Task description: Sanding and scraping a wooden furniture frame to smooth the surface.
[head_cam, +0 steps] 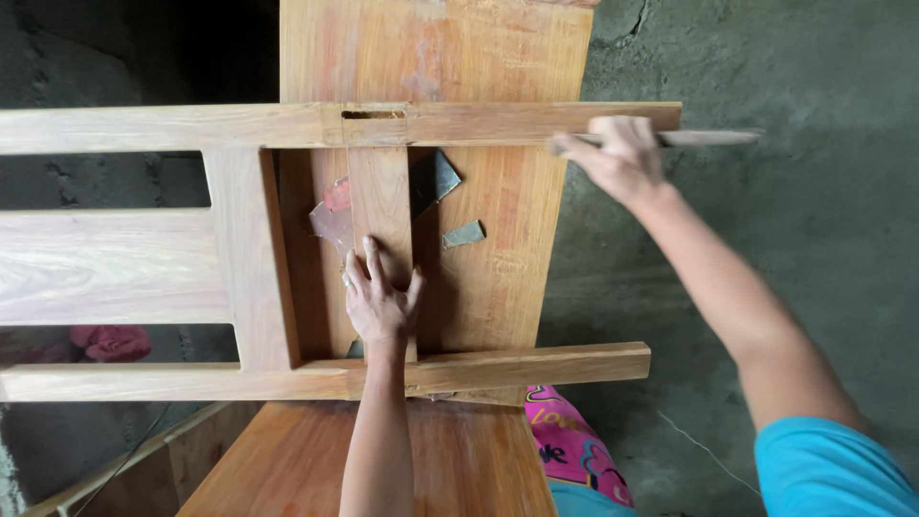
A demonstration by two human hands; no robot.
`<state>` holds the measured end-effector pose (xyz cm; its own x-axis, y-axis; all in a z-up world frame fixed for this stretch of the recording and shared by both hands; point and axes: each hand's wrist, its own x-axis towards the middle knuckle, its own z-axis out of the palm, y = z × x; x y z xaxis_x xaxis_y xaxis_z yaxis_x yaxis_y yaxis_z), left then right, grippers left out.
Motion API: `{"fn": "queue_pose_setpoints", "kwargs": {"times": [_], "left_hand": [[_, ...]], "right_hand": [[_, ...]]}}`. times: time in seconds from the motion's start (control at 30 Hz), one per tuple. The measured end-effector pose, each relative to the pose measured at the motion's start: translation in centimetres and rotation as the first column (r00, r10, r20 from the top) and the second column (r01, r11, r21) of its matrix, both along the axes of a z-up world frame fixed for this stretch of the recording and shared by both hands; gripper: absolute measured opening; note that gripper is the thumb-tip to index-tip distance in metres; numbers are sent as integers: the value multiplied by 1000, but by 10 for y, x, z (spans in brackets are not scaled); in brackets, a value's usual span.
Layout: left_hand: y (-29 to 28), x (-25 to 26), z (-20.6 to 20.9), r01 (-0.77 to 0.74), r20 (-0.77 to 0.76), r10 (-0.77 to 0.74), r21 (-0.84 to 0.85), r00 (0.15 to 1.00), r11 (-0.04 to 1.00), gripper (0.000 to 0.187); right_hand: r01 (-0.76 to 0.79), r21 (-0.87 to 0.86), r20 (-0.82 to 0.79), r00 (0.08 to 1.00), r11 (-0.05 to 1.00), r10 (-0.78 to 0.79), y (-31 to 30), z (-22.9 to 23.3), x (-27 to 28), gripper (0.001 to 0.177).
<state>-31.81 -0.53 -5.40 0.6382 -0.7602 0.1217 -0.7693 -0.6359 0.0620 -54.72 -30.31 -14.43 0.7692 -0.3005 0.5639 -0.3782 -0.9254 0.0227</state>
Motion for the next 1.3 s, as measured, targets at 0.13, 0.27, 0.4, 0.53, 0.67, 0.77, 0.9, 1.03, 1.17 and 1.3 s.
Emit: {"fn": "queue_pose_setpoints", "kwargs": {"times": [0.13,0.27,0.4,0.53,0.67,0.77,0.9,1.03,1.17,1.3], "left_hand": [[1,-1,-1,-15,-29,14,-7,999,1000,75],[0,1,-3,10,52,-8,-41,999,999,74],[0,2,-4,9,54,-6,-49,999,999,74],[2,2,-2,17,19,-15,-81,1000,997,74],[0,2,-2,-26,-4,26,-75,1000,997,73],[0,4,-4,-11,6,11,-97,1000,995,73],[3,2,-6,10,24,-7,-103,1000,995,75],[2,1,-4,5,53,0,-96,999,995,75],[6,-3,3,-4,-74,-2,-87,997,996,73],[5,-1,-6,-54,-210,57,20,976,998,76]], "right_hand": [[58,-81,-101,993,995,-66,-5,36,-40,22],[-18,-53,-32,999,998,16,3,30,19,25],[-139,31,58,989,990,137,36,31,117,23],[-185,-30,100,977,982,187,55,32,180,20],[-155,-3,56,986,988,155,58,55,172,22],[-115,36,44,993,993,113,49,71,143,21],[220,853,-160,973,473,-165,37,126,73,53],[620,464,-217,772,632,-598,23,65,-60,25],[676,-60,-364,670,735,-647,15,78,-156,11],[686,210,-143,726,697,-672,23,105,-138,29]]}}
